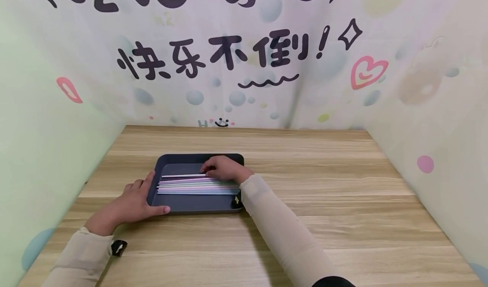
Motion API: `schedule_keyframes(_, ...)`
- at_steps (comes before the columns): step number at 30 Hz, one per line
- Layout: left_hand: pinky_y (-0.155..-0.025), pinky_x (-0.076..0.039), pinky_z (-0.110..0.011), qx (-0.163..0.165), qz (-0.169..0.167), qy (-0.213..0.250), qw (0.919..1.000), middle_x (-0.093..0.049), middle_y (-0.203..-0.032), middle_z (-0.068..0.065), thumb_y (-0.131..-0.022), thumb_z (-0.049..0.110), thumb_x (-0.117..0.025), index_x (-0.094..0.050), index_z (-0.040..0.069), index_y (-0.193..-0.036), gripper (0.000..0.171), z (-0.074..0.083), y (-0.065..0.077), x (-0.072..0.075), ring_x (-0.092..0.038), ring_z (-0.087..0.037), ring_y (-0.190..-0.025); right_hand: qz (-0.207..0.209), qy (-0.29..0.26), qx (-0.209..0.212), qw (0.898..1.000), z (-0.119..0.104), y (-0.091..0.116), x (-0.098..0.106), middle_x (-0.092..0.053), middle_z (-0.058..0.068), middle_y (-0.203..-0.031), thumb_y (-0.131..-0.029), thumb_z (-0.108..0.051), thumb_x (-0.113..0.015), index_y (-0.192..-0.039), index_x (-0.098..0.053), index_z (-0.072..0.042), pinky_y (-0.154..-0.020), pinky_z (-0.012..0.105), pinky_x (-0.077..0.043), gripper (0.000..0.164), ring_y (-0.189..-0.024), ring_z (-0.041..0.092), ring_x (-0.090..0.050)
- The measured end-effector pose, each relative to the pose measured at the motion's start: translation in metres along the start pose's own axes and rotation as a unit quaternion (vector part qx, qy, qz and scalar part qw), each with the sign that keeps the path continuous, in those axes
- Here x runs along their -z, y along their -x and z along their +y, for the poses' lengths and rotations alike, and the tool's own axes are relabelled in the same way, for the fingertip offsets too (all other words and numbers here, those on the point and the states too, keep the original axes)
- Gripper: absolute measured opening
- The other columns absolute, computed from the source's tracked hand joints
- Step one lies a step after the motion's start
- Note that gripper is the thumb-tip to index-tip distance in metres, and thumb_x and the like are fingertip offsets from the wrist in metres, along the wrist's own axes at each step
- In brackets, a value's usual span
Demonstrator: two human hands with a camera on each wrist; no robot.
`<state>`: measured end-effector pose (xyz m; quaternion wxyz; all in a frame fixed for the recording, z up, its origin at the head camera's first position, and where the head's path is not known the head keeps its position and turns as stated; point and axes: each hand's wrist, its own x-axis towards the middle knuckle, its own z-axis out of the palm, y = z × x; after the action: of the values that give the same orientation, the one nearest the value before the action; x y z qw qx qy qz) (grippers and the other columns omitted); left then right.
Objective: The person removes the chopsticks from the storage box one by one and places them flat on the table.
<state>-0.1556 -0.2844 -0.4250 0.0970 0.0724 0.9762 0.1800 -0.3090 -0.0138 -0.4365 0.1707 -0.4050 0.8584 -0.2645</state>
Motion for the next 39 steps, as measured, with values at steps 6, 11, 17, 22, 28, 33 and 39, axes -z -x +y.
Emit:
schedule_keyframes(6, -0.092, -0.036, -0.070, -0.002, -0.001, 0.004, 1.0000, -0.029, -0.138, -0.047, -0.075, 0.071, -0.070, -0.005, -0.010, -0.153, 0.130, -0.0013, -0.0003, -0.0012, -0.029, -0.065, -0.123, 0.004, 0.007, 0.000, 1.000, -0.0005, -0.0016, -0.0011, -0.064, -0.001, -0.114, -0.100, -0.010, -0.060, -0.116, -0.073, -0.014, -0.079, 0.023, -0.044, 0.021, -0.089, 0.010, -0.054)
schedule_keyframes(11, -0.092, -0.036, -0.070, -0.005, 0.000, 0.001, 1.0000, -0.030, -0.137, -0.047, -0.077, 0.070, -0.071, -0.005, -0.010, -0.153, 0.129, -0.0011, 0.0001, 0.0004, -0.029, -0.065, -0.123, 0.008, 0.012, 0.001, 1.000, -0.0005, -0.0027, -0.0012, -0.064, -0.003, -0.107, -0.100, -0.010, -0.059, -0.112, -0.073, -0.014, -0.076, 0.023, -0.043, 0.019, -0.084, 0.010, -0.054)
schedule_keyframes(17, -0.093, -0.036, -0.070, -0.005, 0.001, 0.003, 1.0000, -0.029, -0.138, -0.047, -0.077, 0.070, -0.071, -0.005, -0.010, -0.153, 0.129, -0.0004, -0.0005, 0.0002, -0.029, -0.066, -0.123, 0.006, 0.022, -0.004, 1.000, -0.0007, -0.0033, -0.0016, -0.063, -0.004, -0.101, -0.099, -0.011, -0.062, -0.112, -0.073, -0.014, -0.076, 0.023, -0.043, 0.018, -0.083, 0.011, -0.053)
schedule_keyframes(22, -0.092, -0.035, -0.071, -0.003, 0.003, 0.006, 1.0000, -0.029, -0.137, -0.047, -0.076, 0.071, -0.071, -0.005, -0.010, -0.153, 0.130, -0.0008, -0.0002, -0.0007, -0.028, -0.067, -0.123, 0.004, 0.038, 0.001, 0.999, 0.0000, -0.0050, -0.0035, -0.062, -0.003, -0.102, -0.100, -0.010, -0.060, -0.113, -0.072, -0.013, -0.076, 0.022, -0.043, 0.019, -0.082, 0.010, -0.052)
schedule_keyframes(28, -0.093, -0.036, -0.070, 0.001, 0.005, 0.008, 1.0000, -0.029, -0.137, -0.047, -0.076, 0.070, -0.071, -0.007, -0.009, -0.153, 0.128, 0.0002, 0.0002, -0.0002, -0.029, -0.065, -0.124, 0.002, 0.033, 0.000, 0.999, -0.0015, -0.0050, -0.0033, -0.066, -0.003, -0.107, -0.101, -0.008, -0.056, -0.117, -0.072, -0.013, -0.076, 0.023, -0.044, 0.022, -0.081, 0.010, -0.054)
schedule_keyframes(33, -0.093, -0.035, -0.071, -0.001, 0.002, 0.012, 0.9999, -0.029, -0.138, -0.047, -0.077, 0.070, -0.071, -0.006, -0.009, -0.154, 0.128, -0.0014, -0.0004, -0.0007, -0.027, -0.066, -0.125, -0.004, 0.028, -0.004, 1.000, -0.0015, -0.0045, -0.0020, -0.066, -0.001, -0.119, -0.103, -0.008, -0.051, -0.125, -0.069, -0.012, -0.079, 0.024, -0.045, 0.028, -0.087, 0.009, -0.057)
schedule_keyframes(39, -0.092, -0.035, -0.071, -0.003, 0.003, 0.012, 0.9999, -0.028, -0.138, -0.047, -0.077, 0.070, -0.070, -0.006, -0.008, -0.154, 0.127, -0.0028, -0.0002, -0.0014, -0.027, -0.066, -0.125, -0.005, 0.043, -0.001, 0.999, -0.0030, -0.0060, 0.0022, -0.063, 0.002, -0.127, -0.104, -0.008, -0.049, -0.127, -0.067, -0.011, -0.088, 0.027, -0.046, 0.030, -0.101, 0.009, -0.058)
